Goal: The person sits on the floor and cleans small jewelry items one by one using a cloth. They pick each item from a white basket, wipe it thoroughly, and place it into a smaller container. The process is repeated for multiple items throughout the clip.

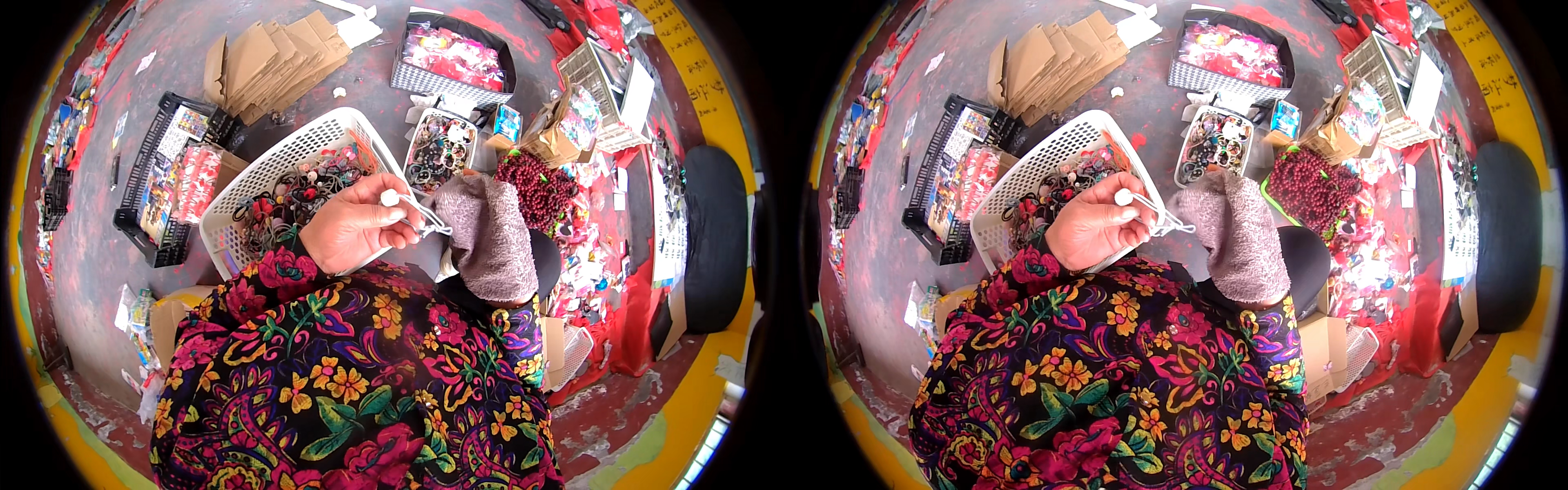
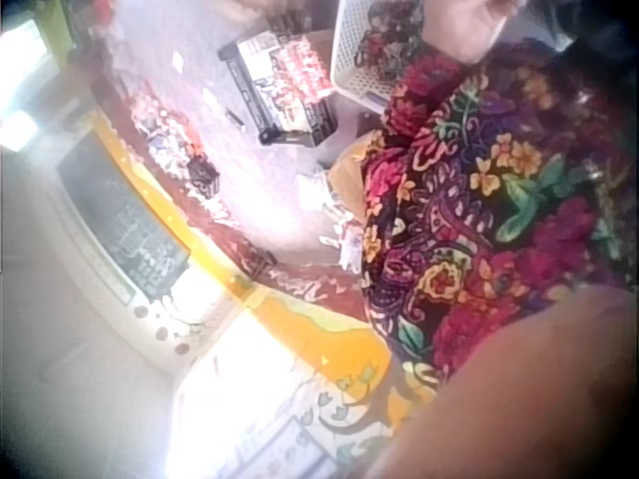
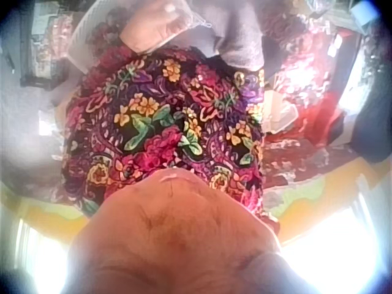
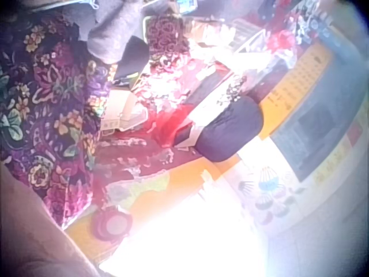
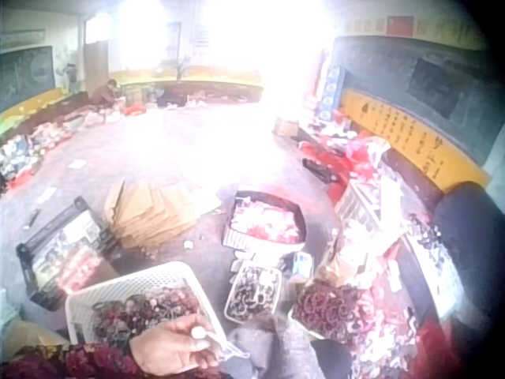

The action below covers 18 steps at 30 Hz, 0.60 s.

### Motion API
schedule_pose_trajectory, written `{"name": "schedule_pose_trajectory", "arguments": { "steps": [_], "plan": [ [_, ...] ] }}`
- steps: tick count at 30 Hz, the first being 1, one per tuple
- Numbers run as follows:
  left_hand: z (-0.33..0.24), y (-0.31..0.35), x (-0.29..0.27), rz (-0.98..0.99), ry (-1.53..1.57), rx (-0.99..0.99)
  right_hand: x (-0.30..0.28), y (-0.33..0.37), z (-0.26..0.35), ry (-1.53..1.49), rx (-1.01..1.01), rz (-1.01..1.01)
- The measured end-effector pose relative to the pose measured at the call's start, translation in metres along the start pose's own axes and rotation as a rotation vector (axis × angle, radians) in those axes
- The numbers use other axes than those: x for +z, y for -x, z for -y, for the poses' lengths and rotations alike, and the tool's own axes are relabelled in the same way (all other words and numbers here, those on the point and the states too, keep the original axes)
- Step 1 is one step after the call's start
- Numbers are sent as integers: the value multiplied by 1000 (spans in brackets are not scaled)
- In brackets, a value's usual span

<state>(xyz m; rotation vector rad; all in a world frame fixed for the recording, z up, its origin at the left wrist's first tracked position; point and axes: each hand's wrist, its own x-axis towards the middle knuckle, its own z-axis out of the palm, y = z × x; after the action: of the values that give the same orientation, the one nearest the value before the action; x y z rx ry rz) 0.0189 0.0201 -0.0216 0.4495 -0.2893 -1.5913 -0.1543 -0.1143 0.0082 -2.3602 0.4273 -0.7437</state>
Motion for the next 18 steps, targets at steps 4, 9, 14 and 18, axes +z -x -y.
{"name": "schedule_pose_trajectory", "arguments": {
  "steps": [4,9,14,18],
  "plan": [
    [-1,2,-1,82,40,26,-16,-29,24,338,-99,279],
    [-5,4,12,54,-125,-76,-25,-35,33,247,146,265],
    [-5,6,28,-52,-547,-104,-15,-20,38,-233,638,254],
    [-4,2,22,50,-1348,372,10,-19,45,-254,401,357]
  ]
}}
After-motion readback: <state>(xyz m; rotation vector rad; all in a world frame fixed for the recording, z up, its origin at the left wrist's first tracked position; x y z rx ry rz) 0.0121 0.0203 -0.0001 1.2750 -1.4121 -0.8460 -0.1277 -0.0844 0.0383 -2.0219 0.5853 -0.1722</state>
